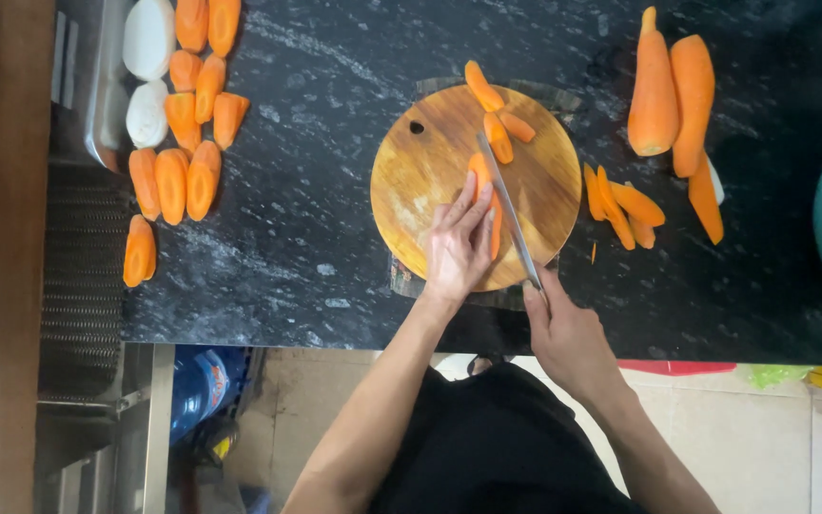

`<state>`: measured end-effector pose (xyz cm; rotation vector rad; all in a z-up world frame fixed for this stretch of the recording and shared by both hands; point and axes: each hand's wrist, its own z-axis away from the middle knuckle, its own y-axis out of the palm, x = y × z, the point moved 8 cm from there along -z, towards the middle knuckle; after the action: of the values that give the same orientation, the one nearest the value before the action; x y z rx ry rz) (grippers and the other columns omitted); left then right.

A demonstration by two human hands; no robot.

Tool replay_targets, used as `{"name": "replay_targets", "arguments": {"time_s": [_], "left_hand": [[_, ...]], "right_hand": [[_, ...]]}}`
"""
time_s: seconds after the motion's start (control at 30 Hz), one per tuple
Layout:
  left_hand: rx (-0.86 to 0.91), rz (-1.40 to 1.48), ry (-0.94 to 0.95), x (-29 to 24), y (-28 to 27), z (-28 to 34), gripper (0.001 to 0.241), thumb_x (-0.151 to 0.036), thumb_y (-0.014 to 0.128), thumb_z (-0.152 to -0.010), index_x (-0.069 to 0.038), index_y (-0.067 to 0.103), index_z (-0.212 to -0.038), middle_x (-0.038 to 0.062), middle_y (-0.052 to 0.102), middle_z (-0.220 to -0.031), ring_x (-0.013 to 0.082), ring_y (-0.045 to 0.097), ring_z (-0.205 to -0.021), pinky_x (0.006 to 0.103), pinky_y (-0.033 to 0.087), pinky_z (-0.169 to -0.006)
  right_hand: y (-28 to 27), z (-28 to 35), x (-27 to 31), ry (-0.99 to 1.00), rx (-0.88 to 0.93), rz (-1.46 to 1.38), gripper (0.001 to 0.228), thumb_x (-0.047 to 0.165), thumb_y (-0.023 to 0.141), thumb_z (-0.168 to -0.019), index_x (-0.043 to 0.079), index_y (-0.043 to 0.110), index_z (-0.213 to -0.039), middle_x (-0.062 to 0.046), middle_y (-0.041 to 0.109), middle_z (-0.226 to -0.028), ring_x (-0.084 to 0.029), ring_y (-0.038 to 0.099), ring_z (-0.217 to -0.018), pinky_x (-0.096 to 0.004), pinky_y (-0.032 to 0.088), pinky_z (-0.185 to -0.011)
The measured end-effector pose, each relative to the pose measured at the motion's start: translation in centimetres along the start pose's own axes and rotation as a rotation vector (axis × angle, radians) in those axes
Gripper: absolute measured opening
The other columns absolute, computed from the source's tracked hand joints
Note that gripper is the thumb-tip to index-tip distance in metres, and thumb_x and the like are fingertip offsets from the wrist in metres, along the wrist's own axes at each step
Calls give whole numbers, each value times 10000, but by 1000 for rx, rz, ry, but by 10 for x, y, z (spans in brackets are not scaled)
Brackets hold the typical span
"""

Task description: Slicing carrots on a wooden cutting board using a kitchen knife

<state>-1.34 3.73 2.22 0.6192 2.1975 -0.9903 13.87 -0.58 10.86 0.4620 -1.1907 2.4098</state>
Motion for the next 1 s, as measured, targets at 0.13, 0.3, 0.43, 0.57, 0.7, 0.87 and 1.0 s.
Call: {"name": "replay_targets", "arguments": {"time_s": [0.13, 0.3, 0.43, 0.57, 0.7, 0.87, 1.0], "left_hand": [[1, 43, -18, -3, -4, -3, 306, -195, 661, -968, -169, 723, -1267, 99, 645, -1392, 220, 722, -914, 263, 625, -774], [3, 86, -38, -7, -9, -9, 289, -150, 672, -953, -147, 735, -1234, 115, 658, -1366, 253, 730, -895, 291, 625, -764], [-1, 93, -50, -2, -7, -9, 294, -155, 676, -951, -161, 732, -1240, 103, 649, -1382, 248, 731, -896, 286, 625, -777], [17, 128, -81, 0, -7, -12, 301, -140, 676, -946, -149, 729, -1243, 117, 649, -1379, 270, 731, -897, 299, 623, -779], [31, 159, -101, -1, -5, -11, 347, -141, 713, -908, -136, 722, -1254, 136, 653, -1372, 277, 731, -908, 316, 620, -784], [51, 171, -102, -8, -9, -14, 385, -138, 711, -903, -150, 701, -1288, 129, 632, -1403, 291, 728, -929, 332, 621, -810], [84, 158, -148, 3, -1, -5, 375, -169, 707, -913, -175, 706, -1289, 87, 623, -1426, 282, 727, -972, 335, 609, -866]], "right_hand": [[7, -14, -9, -2, 17, 12, 549, 495, 348, -1008, 315, 459, -1515, -353, 706, -1070, -545, 634, -1101, -602, 477, -1022], [8, -34, -3, -32, 32, 15, 504, 452, 353, -1023, 306, 459, -1493, -372, 690, -1086, -548, 619, -1113, -607, 473, -1024], [6, -45, 6, -23, 66, 51, 526, 475, 351, -1017, 295, 458, -1501, -374, 685, -1102, -543, 618, -1124, -604, 471, -1023], [17, -75, -5, -12, 87, 54, 527, 504, 353, -1010, 326, 463, -1494, -345, 692, -1116, -522, 615, -1140, -592, 468, -1028], [38, -112, -28, -25, 93, 83, 568, 567, 361, -1001, 268, 461, -1473, -342, 683, -1143, -491, 622, -1159, -583, 447, -1059], [4, -76, 23, -33, 121, -1, 585, 531, 337, -1001, 253, 403, -1511, -344, 661, -1188, -500, 587, -1202, -586, 427, -1082], [-4, -60, 29, -101, 95, -101, 584, 383, 247, -1028, 178, 353, -1564, -420, 589, -1253, -583, 525, -1219, -631, 398, -1082]]}}
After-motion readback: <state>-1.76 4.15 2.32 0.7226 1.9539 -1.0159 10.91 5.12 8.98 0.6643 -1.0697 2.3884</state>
